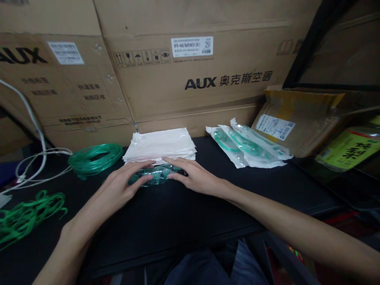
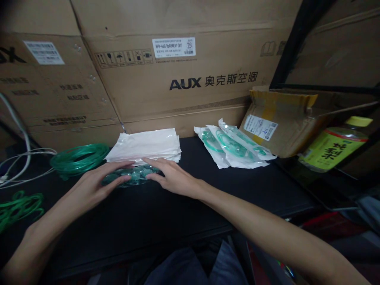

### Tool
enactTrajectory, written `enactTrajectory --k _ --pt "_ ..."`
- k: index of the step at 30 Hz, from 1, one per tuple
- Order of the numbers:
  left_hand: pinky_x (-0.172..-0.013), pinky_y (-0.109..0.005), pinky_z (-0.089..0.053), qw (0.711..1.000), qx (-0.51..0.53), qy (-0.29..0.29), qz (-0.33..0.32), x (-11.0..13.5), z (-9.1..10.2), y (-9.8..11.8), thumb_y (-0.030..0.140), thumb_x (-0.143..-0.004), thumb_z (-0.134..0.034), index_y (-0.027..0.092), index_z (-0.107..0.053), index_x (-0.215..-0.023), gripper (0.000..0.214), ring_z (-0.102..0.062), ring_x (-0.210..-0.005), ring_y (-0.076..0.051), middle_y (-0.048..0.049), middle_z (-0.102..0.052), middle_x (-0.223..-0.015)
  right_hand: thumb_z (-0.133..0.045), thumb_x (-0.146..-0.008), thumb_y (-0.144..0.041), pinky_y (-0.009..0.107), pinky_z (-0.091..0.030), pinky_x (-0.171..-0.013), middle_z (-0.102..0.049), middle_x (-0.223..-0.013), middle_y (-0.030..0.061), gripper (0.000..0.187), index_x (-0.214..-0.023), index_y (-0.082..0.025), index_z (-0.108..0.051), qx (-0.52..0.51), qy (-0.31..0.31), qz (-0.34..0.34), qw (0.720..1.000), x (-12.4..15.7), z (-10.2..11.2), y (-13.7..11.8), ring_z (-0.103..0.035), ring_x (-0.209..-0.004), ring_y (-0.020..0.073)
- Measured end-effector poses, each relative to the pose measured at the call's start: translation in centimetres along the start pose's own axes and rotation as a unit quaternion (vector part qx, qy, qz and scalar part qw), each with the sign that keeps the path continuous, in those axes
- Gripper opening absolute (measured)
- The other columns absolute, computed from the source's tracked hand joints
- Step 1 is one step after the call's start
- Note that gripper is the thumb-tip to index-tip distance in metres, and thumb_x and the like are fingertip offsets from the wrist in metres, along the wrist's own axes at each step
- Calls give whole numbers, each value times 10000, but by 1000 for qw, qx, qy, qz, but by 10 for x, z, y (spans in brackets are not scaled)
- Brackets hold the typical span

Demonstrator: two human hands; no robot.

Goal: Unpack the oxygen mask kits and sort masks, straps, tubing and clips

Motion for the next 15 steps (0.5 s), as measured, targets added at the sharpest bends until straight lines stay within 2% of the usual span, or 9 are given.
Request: enactTrajectory --k 6,11,15 --pt "-1140 -477 -450 1000 -2 0 -21 1 -1 -1 615 -995 -471 217 -651 -1331 551 -615 -1284 -281 -105 -665 -1387 -587 -1024 -267 401 -463 -1080 -655 -1294 129 559 -1554 -203 -421 82 -58 -4 995 3 -6 -2 -602 -1220 236" --pt "-1151 -456 -439 999 7 -10 -30 1 -2 0 581 -1000 -489 243 -652 -1336 504 -595 -1308 -270 -78 -660 -1395 -543 -1037 -250 412 -488 -1029 -636 -1207 153 536 -1554 -167 -426 142 -76 16 987 3 -4 -4 -597 -1140 261" --pt "-1132 -464 -460 1000 15 -4 -19 0 -2 -1 615 -990 -479 248 -664 -1306 519 -617 -1280 -275 -79 -672 -1377 -533 -1033 -219 413 -505 -991 -628 -1180 137 553 -1570 -209 -399 167 -69 21 983 1 -4 -4 -596 -1089 257"
Point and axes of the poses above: each hand's wrist, its own x-axis away from the middle knuckle, its own z-axis out of the back of the hand, y = z × x, the point moved 5 cm from there along -x, towards the middle knuckle
